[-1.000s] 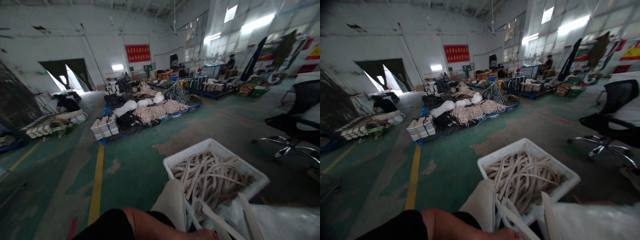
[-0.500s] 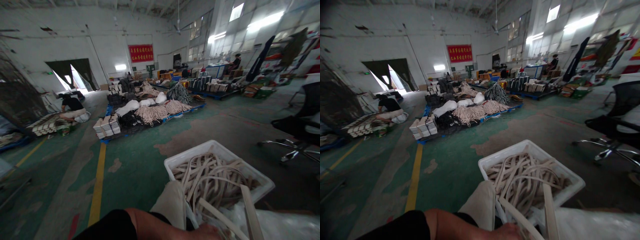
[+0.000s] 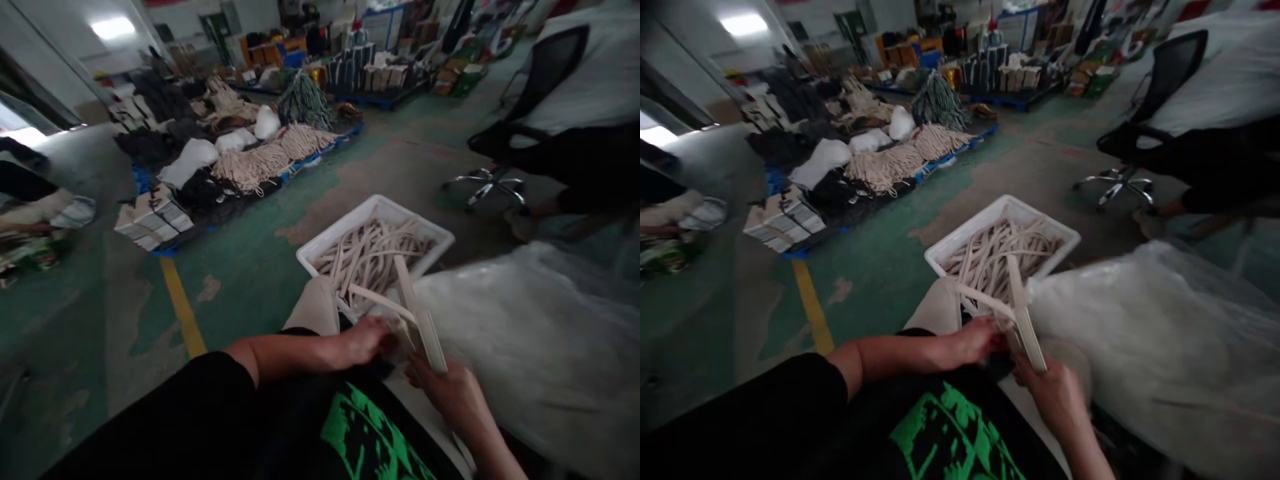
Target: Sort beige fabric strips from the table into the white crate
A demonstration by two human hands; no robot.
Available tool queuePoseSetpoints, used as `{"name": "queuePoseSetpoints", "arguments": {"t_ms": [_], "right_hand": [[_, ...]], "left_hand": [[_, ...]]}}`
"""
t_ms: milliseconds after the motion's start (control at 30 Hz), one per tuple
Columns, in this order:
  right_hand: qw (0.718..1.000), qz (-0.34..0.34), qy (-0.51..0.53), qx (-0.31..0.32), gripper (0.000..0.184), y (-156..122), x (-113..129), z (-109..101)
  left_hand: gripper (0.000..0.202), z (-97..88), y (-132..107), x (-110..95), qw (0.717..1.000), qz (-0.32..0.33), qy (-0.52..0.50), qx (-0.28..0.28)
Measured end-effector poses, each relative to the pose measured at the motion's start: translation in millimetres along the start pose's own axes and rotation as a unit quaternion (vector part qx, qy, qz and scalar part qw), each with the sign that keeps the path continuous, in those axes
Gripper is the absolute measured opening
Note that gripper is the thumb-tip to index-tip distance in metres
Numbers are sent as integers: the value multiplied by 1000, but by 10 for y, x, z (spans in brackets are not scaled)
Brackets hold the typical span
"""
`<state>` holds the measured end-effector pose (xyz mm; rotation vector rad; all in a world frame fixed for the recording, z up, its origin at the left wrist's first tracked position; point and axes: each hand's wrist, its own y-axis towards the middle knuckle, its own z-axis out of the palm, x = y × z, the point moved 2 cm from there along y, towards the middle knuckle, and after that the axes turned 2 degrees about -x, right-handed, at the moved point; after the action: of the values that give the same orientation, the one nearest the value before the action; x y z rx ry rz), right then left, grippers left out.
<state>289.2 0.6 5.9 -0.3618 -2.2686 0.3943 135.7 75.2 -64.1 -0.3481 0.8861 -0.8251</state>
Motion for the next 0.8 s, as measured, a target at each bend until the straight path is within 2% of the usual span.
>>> {"name": "queuePoseSetpoints", "arguments": {"t_ms": [100,167,267,300,333,467,567,633,700,800], "right_hand": [[996,58,72,7,46,-97,30,-40],[996,72,59,-17,45,-119,122,-57],[996,54,52,-55,48,-76,234,-64],[995,49,63,-57,49,-65,237,-69],[995,47,74,-47,50,-64,220,-74],[997,63,50,-19,48,-127,96,-106],[997,53,23,-59,47,-123,122,-80],[995,42,41,-78,46,-94,175,-46],[992,43,104,-53,46,-89,195,-20],[976,66,205,36,50,-186,140,-20]], "left_hand": [[31,-16,-45,-144,998,22,0,-67],[36,46,-110,-144,998,16,19,-49],[45,180,-217,-113,999,-2,38,38],[47,199,-235,-132,998,5,35,48],[47,199,-241,-169,999,18,29,42],[39,99,-201,-326,998,47,5,-51],[35,109,-185,-289,999,11,6,-42],[33,153,-184,-263,1000,1,-2,-26],[29,175,-175,-303,999,17,-7,-42],[22,145,-151,-437,996,53,11,-75]]}}
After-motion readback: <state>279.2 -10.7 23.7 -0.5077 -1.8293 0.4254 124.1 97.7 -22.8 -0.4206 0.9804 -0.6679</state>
